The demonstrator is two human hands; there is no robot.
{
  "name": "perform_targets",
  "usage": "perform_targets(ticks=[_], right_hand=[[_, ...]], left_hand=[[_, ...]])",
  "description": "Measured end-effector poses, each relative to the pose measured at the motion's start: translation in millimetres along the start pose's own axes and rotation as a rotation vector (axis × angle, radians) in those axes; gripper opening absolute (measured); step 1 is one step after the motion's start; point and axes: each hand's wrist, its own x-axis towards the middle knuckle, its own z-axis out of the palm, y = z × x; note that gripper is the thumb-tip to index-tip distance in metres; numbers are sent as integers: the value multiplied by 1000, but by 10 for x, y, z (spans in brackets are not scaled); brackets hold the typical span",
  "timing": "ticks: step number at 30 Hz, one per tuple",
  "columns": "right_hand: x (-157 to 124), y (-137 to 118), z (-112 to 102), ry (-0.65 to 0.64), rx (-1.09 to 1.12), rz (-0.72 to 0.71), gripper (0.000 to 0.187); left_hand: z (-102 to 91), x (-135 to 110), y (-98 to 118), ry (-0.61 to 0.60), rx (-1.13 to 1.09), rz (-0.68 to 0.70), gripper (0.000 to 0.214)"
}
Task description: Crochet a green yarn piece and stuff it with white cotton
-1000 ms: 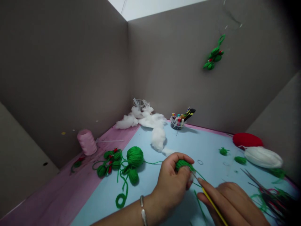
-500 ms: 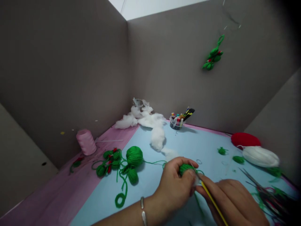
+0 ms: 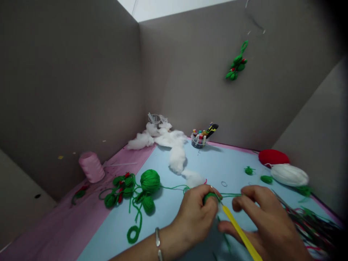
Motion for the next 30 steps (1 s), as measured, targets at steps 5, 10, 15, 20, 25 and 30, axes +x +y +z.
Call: perform_targets(ticks=[5, 10, 15, 20, 25, 30], right_hand=[[63, -54, 7, -134, 164, 71, 34], [17, -46, 40, -69, 124, -100, 53], [-26, -54, 40, 70, 11, -151, 26], [37, -131, 13, 168, 50, -197, 18], [74, -107, -61, 114, 29, -220, 21], [16, -24, -53, 107, 102, -230, 23]], left_hand=[[41, -41, -43, -208, 27, -64, 18], [44, -24, -56, -199, 56, -64, 16], [-5, 36, 4, -31, 1, -22, 19], [-2, 20, 18, 17, -38, -78, 16], [5, 20, 16, 42, -97, -118, 20], [-23, 45, 11, 70, -126, -141, 26]])
